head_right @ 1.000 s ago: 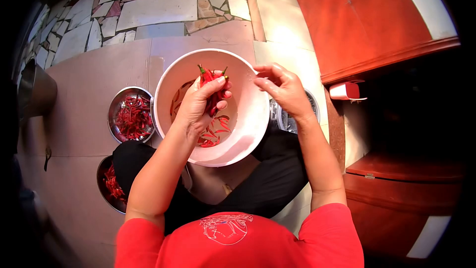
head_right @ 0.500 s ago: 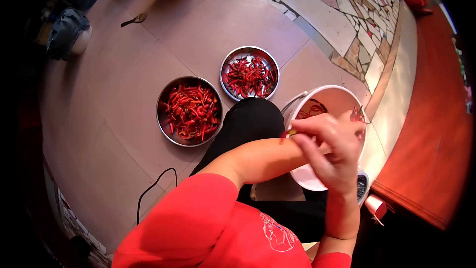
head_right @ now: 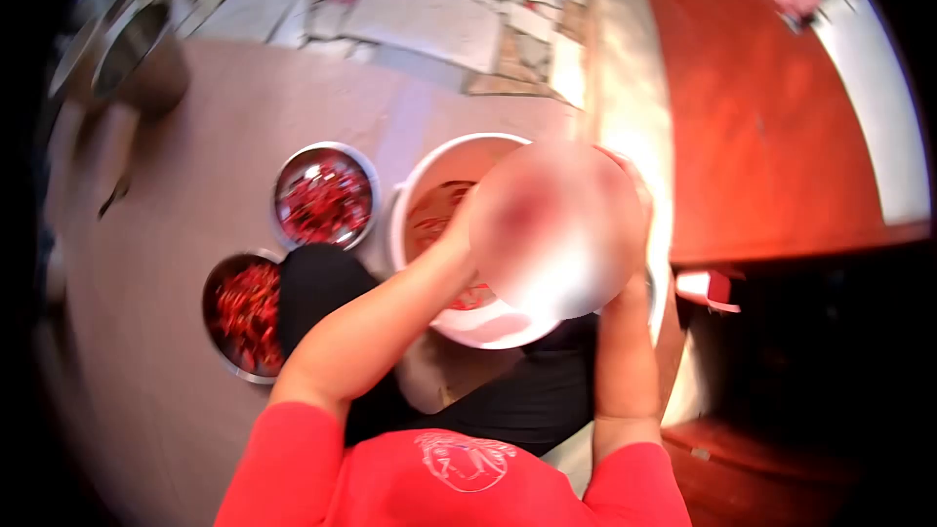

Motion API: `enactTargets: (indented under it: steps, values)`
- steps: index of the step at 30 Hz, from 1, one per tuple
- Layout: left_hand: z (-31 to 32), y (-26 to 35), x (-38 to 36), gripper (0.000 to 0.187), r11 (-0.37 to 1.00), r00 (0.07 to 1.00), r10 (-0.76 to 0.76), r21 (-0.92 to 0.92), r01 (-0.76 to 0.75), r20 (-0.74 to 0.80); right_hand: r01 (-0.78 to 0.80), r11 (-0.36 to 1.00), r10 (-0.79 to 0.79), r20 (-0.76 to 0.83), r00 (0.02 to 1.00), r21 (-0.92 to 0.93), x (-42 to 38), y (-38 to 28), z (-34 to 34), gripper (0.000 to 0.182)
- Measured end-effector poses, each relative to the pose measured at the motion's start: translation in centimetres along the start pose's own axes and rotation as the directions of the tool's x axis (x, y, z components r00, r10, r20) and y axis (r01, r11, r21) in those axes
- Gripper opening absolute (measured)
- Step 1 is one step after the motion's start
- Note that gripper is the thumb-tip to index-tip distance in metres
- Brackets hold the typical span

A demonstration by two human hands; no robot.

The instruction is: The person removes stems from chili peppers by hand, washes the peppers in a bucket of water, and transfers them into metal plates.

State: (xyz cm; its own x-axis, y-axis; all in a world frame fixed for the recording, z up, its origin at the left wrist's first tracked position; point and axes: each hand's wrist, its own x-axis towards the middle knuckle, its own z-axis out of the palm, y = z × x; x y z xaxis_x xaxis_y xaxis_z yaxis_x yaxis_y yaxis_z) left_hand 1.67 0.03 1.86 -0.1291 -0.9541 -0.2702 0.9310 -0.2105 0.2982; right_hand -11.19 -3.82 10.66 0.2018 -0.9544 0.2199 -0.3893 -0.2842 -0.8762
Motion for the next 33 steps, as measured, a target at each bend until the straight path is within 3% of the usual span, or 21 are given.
enactTargets:
  steps: [3,5,7,9,11,14,17,19,21,23,24,26,29,33]
  values:
    - [-1.1,-0.4,0.5,0.024,0.989,0.989,-0.120,-0.074,0.127,0.088,-0.279,0.951,0.271,0.072,0.960,0.137,0.5,4.1,-1.8,0.029]
    - [-0.7,-0.6,0.0,0.028,0.980,0.978,-0.163,-0.093,0.175,0.128,-0.310,0.941,0.271,0.250,0.930,0.133,-0.2,3.2,-1.7,0.029]
    - [-0.4,-0.6,0.0,0.034,0.979,0.975,-0.197,-0.035,0.202,0.101,-0.357,0.913,0.297,0.279,0.913,0.196,-0.4,2.8,-1.5,0.026]
    - [-0.4,-1.1,0.0,0.041,0.975,0.961,-0.205,-0.048,0.217,0.183,-0.261,0.956,0.189,0.396,0.899,0.134,-0.9,2.9,-1.8,0.024]
    - [-0.5,-1.6,0.1,0.046,0.970,0.954,-0.225,-0.050,0.239,0.196,-0.282,0.942,0.197,0.384,0.902,0.180,-1.1,2.9,-2.3,0.021]
    - [-0.4,-1.7,0.2,0.049,0.961,0.944,-0.226,-0.103,0.256,0.240,-0.190,0.979,0.147,0.384,0.911,0.075,-1.2,2.6,-2.7,0.020]
    - [0.6,-1.6,-0.3,0.050,0.956,0.966,-0.236,-0.152,0.251,0.109,-0.167,0.985,0.171,0.335,0.926,-0.042,-1.8,2.0,-2.7,0.017]
    - [0.6,-1.7,-0.3,0.050,0.940,0.961,-0.242,-0.214,0.266,0.131,-0.003,0.997,0.018,0.190,0.982,-0.078,-2.3,1.9,-2.6,0.013]
    - [0.9,-1.6,-0.3,0.050,0.947,0.976,-0.213,-0.254,0.195,-0.045,0.062,0.993,-0.044,0.177,0.983,-0.098,-2.6,1.9,-2.5,0.013]
    - [-0.4,-1.7,0.2,0.050,0.935,0.980,-0.195,-0.298,0.193,0.023,0.129,0.985,-0.109,0.165,0.980,-0.116,-2.9,1.7,-2.5,0.014]
    - [-0.6,-1.5,0.3,0.051,0.920,0.980,-0.177,-0.338,0.198,0.093,0.160,0.980,-0.126,0.248,0.961,-0.121,-3.1,1.5,-2.5,0.015]
    - [-0.4,-1.4,0.4,0.052,0.931,0.987,-0.152,-0.327,0.161,0.054,0.263,0.958,-0.211,0.336,0.918,-0.117,-3.5,1.8,-1.9,0.020]
    - [0.3,-1.1,0.3,0.052,0.948,0.994,-0.108,-0.301,0.106,0.009,0.158,0.976,-0.087,0.396,0.914,-0.150,-4.1,1.6,-1.0,0.024]
    - [0.1,-0.8,0.2,0.053,0.943,0.995,-0.087,-0.318,0.099,0.052,0.204,0.959,-0.121,0.369,0.921,-0.195,-4.7,2.1,0.4,0.037]
